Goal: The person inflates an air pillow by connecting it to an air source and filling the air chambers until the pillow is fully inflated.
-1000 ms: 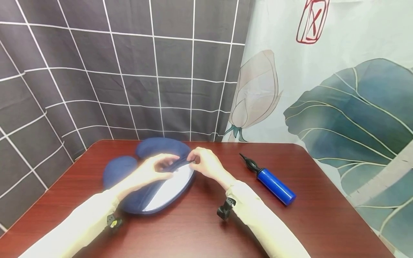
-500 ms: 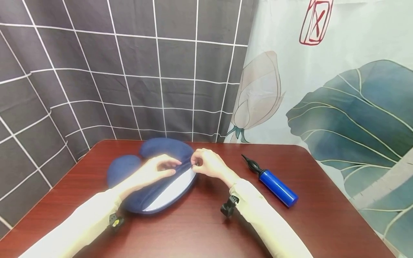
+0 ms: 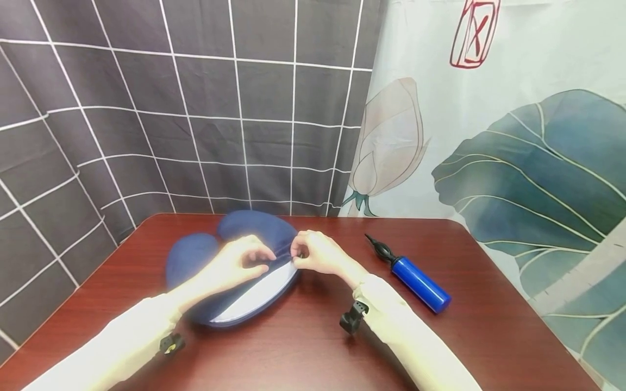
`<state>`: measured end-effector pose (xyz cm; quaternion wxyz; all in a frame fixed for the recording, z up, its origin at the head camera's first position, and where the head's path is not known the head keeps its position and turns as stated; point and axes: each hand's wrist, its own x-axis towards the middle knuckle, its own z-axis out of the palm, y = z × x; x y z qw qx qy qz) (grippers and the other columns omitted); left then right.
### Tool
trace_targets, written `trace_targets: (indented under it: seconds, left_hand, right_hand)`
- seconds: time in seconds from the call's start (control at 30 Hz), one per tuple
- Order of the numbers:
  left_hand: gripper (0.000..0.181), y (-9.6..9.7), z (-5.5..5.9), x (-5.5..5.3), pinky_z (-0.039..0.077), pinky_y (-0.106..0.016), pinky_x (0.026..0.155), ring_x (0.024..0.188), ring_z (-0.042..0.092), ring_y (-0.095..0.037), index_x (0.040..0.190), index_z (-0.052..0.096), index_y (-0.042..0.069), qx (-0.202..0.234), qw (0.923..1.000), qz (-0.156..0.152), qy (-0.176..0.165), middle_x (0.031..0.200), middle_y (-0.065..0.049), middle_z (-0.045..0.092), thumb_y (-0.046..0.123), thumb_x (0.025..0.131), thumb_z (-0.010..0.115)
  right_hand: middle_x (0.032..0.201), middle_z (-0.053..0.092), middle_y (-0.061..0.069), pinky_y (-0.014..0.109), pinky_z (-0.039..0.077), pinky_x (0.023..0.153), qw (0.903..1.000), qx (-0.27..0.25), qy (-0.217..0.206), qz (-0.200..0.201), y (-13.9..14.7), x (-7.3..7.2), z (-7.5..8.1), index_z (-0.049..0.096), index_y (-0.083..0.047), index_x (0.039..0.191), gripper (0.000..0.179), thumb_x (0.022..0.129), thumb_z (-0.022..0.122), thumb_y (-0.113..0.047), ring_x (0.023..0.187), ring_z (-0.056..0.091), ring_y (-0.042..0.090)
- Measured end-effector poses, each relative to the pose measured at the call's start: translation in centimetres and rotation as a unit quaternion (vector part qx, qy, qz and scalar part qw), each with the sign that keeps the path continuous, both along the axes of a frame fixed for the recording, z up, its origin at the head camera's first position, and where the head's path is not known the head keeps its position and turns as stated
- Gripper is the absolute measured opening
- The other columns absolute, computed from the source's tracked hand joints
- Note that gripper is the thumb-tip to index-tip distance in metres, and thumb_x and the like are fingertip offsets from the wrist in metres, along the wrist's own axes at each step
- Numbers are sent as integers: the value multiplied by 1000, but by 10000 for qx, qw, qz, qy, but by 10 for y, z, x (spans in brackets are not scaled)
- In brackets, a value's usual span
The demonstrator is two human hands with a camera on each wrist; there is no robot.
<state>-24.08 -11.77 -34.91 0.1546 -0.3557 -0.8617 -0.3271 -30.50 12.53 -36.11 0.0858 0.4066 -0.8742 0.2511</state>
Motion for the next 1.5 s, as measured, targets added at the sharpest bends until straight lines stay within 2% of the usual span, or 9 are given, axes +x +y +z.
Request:
trace_targets:
  seconds: [0.2,0.43,0.67,0.73,0.83,0.97,1.23,1.33,1.5]
  left_hand:
    - [25,4,-6,12,45,-21,67,73,51,-7,89,66,17,-613,9957,552,411,80,4,55,18,74,85]
    - [29,5,-6,20,43,-21,61,74,52,-8,88,62,20,-1483,9772,1218,913,78,7,53,27,71,85]
    - [17,8,-8,20,45,-28,61,74,55,-16,79,65,21,-1925,9459,1027,2401,77,3,53,20,72,80]
    - [16,9,-9,21,44,-29,60,73,54,-17,78,65,21,-1839,9432,903,2617,77,3,52,17,71,78]
    - [15,9,-10,23,42,-25,58,72,52,-14,78,65,22,-1642,9529,814,2418,77,5,51,15,72,77]
    - [14,12,-10,28,40,-20,56,72,50,-9,78,66,24,-1445,9695,812,1803,78,7,51,15,76,77]
    - [13,15,-16,30,45,-18,66,75,52,-5,76,69,23,-1021,9890,690,821,76,10,53,13,75,78]
    - [13,12,-19,26,44,-18,66,75,51,-4,75,70,25,-930,9912,588,730,76,11,54,13,74,77]
    - [14,7,-23,20,41,-17,64,74,48,-3,75,69,27,-935,9904,309,968,74,12,53,17,74,78]
  right_hand:
    - [82,62,-5,33,53,77,9999,-52,-85,-102,2,3,-1,67,-17,83,8,79,73,-13,82,60,16]
    - [82,62,-4,33,52,76,9997,-103,-183,153,3,9,-1,67,-17,83,6,79,71,-14,84,61,24]
    - [87,63,-3,36,51,84,9976,-151,-518,436,12,6,-2,66,-20,87,10,82,73,-14,88,59,15]
    - [88,62,-4,33,50,85,9981,-102,-458,387,14,6,-1,65,-20,88,13,81,75,-15,90,58,14]
    - [88,62,-5,32,48,86,9993,-29,-275,243,16,7,-2,64,-20,88,17,79,78,-16,92,56,14]
    - [88,61,-6,31,49,84,10000,-18,50,76,15,5,-7,64,-20,87,18,78,80,-15,91,56,13]
    - [87,59,-8,26,49,73,9970,140,750,-112,11,7,-14,65,-24,82,15,79,76,-15,87,54,8]
    - [87,58,-9,25,48,72,9963,108,850,-8,11,6,-16,65,-25,80,15,79,75,-14,87,53,7]
    - [86,58,-8,24,47,74,9966,-64,789,205,13,4,-19,65,-24,78,16,78,75,-11,88,53,7]
